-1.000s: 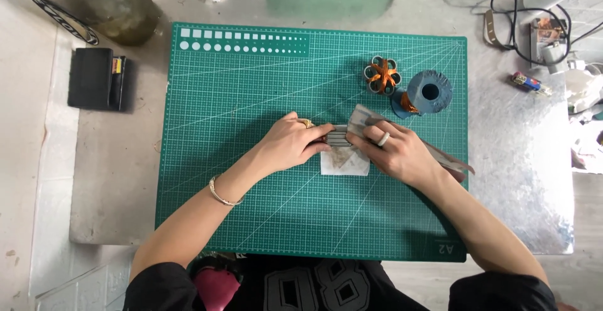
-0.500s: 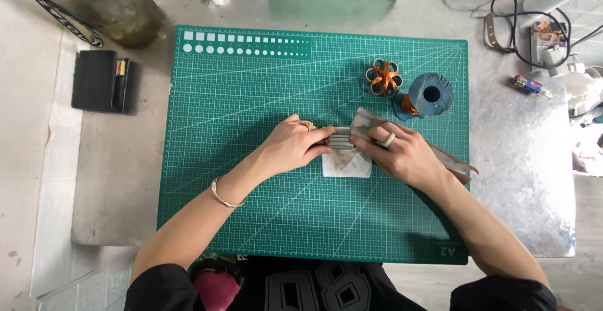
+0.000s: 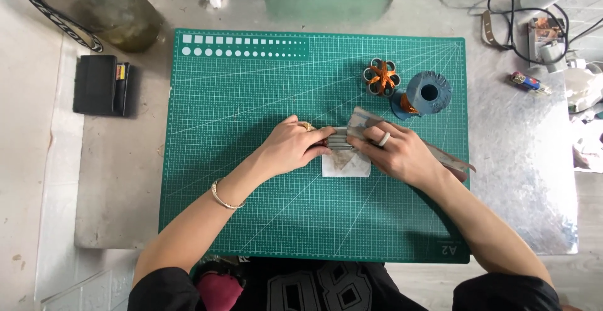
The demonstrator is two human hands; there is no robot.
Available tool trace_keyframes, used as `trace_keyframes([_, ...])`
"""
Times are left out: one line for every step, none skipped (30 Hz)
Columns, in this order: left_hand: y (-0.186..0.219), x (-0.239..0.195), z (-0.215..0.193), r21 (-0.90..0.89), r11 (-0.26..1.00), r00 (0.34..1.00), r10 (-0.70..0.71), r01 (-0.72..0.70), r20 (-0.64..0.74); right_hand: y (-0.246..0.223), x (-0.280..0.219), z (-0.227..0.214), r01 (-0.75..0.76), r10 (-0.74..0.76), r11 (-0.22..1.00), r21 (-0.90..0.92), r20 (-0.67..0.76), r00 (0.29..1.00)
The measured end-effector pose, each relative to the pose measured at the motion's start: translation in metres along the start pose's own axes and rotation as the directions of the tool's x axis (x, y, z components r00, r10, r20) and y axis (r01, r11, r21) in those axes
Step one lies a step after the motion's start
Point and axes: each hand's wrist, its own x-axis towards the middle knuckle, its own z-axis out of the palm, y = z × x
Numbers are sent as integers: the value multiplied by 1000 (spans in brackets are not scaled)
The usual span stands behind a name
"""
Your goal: Sanding and cleaning a small metal motor armature using sandpaper and a cloth on a green cutting mat.
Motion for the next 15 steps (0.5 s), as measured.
trace_keyframes([-2,2,-2,4,1000,1000,1,-1,-4,2,-1,2,4,-4,1000,-2,-2,1000])
trace_keyframes([-1,1,-1,9,1000,1000,0,0,0,2,-5,3,1,0,1000,-14,3,1000])
trace_keyframes([-1,1,0,14,1000,1000,0,0,4,2,-9,5,-3,3,1000,-25,8,1000])
trace_keyframes([0,0,-1,9,1000,1000,-3,2,8,2,-7,6,-7,8,1000,-20,11,1000])
trace_keyframes([1,0,-1,8,1000,1000,-3,3,3,2,-5,6,-1,1,1000,-12,15,1000])
trace_keyframes([0,2,-3,13,1000,1000,3,-3,-4,4,-2,6,8,-8,1000,-12,14,1000])
trace_keyframes([-1,2,-2,13,1000,1000,6,-6,-3,3,-2,5,6,-5,1000,-14,12,1000])
trace_keyframes([-1,1,-1,11,1000,1000,1,-1,1,2,-1,3,7,-7,1000,-8,6,1000])
trace_keyframes([-2,1,0,8,1000,1000,-4,4,4,2,0,2,8,-8,1000,-1,0,1000])
trace_keyframes([-1,1,-1,8,1000,1000,-5,5,3,1,-2,2,9,-9,1000,0,0,1000])
trace_keyframes([-1,1,-2,10,1000,1000,-1,1,2,1,-3,1,5,-5,1000,-12,6,1000])
trace_keyframes([0,1,-3,9,1000,1000,3,-3,1,1,-6,0,1,-1,1000,-22,15,1000])
trace_keyframes([0,2,-3,7,1000,1000,0,0,1,2,-3,2,1,0,1000,-19,17,1000])
trace_keyframes([0,2,-2,5,1000,1000,-3,3,1,2,0,2,-3,3,1000,-9,16,1000])
trace_keyframes([0,3,-3,3,1000,1000,-5,5,2,2,2,3,-7,7,1000,0,15,1000])
